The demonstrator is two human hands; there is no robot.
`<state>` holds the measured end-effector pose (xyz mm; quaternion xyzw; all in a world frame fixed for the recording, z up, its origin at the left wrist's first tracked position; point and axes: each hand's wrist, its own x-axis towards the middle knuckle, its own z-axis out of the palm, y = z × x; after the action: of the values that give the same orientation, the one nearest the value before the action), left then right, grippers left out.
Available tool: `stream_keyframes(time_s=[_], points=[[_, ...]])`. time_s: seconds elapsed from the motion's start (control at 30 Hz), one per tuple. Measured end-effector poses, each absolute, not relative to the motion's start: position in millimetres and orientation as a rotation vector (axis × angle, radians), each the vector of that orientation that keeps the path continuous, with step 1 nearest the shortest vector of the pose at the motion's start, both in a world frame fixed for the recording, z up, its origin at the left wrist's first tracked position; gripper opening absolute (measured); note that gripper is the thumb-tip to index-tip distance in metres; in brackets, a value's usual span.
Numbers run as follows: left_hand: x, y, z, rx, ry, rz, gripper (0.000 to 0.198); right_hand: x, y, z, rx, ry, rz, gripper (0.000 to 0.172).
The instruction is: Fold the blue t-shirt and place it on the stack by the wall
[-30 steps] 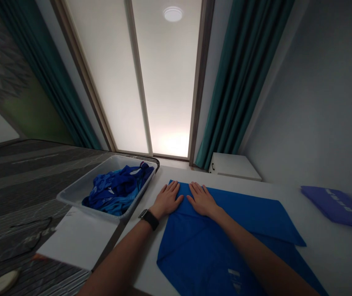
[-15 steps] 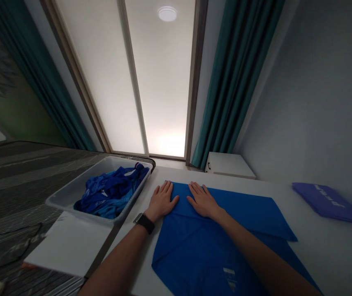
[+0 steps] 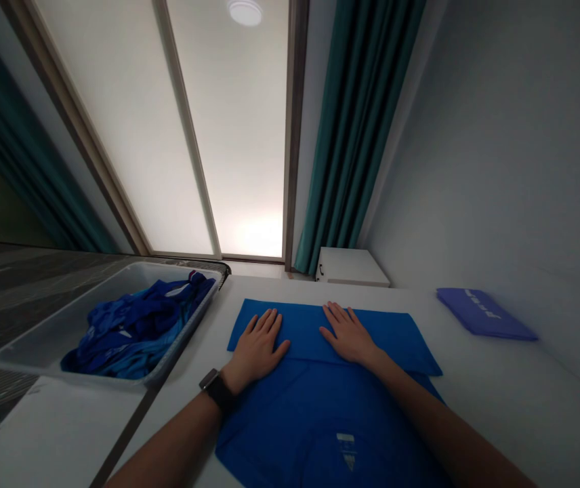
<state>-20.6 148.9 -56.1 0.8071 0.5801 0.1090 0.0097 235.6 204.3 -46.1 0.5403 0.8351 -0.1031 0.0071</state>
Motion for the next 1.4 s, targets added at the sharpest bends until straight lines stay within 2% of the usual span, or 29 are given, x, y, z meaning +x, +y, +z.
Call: stream_keyframes(time_s=[0.3,0.57,0.87,1.27,1.4], points=[[-20.9,147.3,-53.1,2.521,1.812,0.335,0.067,251.5,201.8,-45.2,1.695,2.634,-0.313,0.077],[-3.0,147.7,-49.3,2.607,1.711,0.369,0.065,288.9,194.1,-48.6,1.739,2.589,-0.286,0.081],[-56.3,170.7,-49.1,2.345,2.104,0.228,0.064,292.9,182.8,-51.0,1.786,2.597,-0.230,0.077],[-55.9,166.4,-43.7,2.298,2.137,0.125,0.064,294.2,185.8,-55.5,1.799,2.625,-0.224,0.074],[-39.4,160.6,-36.7,2.411,2.092,0.185,0.062,302.7,189.5,-62.6,1.801,2.742,-0.237,0.068]])
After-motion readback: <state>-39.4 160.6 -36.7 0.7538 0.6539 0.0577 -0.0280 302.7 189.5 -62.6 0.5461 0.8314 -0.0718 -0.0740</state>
